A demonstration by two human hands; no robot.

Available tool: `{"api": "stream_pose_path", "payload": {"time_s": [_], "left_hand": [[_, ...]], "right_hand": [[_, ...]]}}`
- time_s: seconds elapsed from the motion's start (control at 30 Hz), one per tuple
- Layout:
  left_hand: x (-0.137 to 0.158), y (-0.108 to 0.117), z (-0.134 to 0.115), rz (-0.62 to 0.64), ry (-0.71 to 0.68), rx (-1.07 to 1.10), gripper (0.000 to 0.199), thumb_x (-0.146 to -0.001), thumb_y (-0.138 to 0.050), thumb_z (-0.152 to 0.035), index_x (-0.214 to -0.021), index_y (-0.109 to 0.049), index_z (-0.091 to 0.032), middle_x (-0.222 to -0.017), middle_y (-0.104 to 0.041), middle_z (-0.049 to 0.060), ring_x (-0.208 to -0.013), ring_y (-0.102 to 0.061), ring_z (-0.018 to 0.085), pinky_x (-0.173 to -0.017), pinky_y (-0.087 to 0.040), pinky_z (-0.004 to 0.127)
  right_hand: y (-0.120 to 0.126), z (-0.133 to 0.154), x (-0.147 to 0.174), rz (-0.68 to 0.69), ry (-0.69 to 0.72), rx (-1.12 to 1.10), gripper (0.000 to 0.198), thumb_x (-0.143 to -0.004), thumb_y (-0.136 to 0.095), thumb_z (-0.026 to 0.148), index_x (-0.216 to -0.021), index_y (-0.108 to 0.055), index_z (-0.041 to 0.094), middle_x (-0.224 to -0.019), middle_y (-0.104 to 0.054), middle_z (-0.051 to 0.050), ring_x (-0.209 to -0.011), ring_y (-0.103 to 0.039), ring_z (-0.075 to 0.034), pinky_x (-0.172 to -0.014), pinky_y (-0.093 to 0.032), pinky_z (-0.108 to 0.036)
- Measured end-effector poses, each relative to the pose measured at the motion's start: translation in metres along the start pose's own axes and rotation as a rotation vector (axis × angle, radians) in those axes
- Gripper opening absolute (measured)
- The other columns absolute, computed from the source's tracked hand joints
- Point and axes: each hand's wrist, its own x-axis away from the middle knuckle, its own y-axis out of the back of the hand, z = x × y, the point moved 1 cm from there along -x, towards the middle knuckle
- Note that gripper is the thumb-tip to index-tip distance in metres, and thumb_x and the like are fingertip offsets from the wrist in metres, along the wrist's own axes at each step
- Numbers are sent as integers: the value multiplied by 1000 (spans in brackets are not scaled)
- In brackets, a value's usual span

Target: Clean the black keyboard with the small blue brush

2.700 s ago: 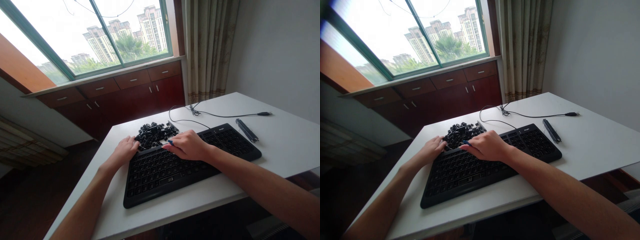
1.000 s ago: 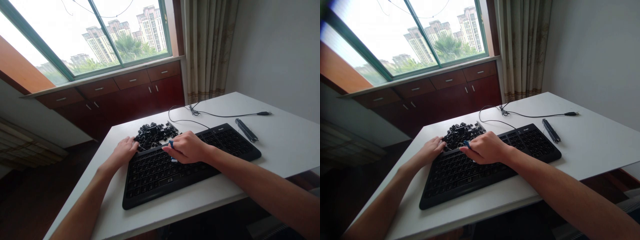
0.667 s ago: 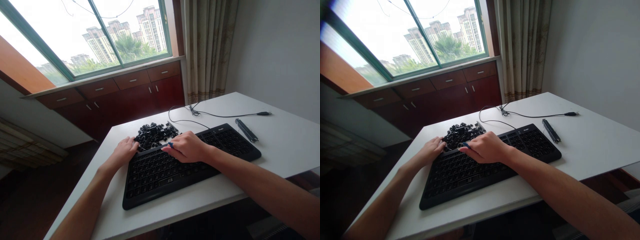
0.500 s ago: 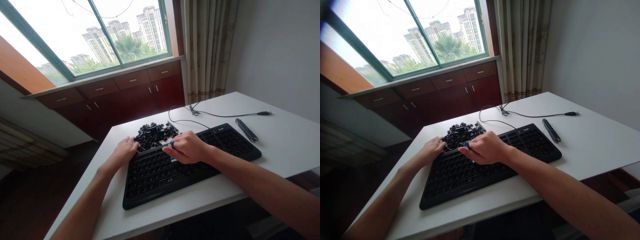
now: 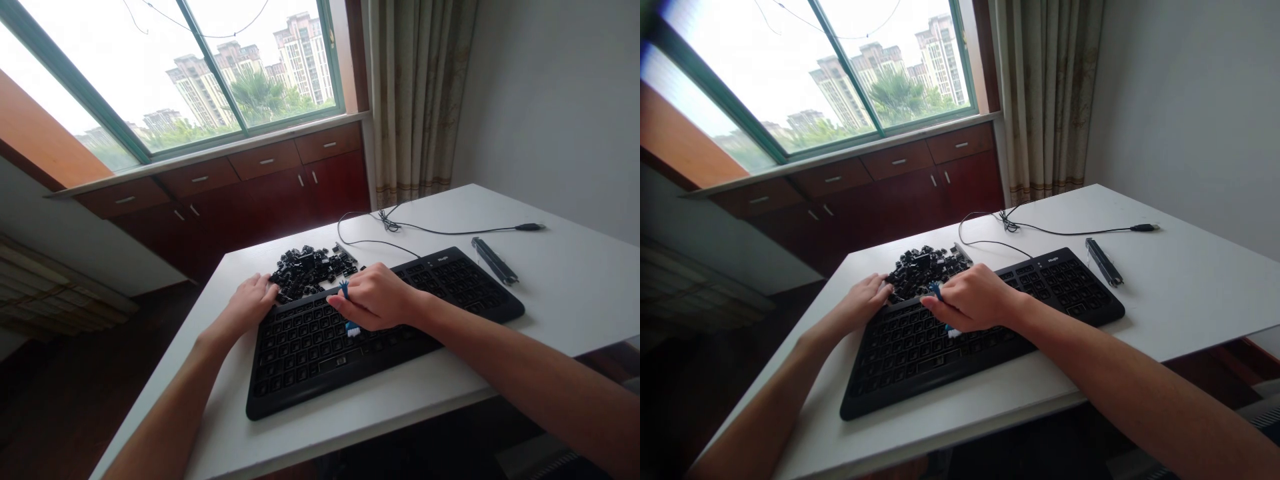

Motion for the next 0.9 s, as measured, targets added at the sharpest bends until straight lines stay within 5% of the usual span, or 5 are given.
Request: {"api": "stream_pose_path", "payload": {"time_s": [0.9], "left_hand": [[-1,-9,5,-29,13,56,40,-92,-44,-23,-125,-61,-8,-143,-53,22,-137,-43,36,-113,-33,50]], "right_hand": [[2,2,-1,62,41,-58,54,-103,-34,40,-56,-46,17,-52,-45,3,-48,-34,-7,-51,-21,-25]]}}
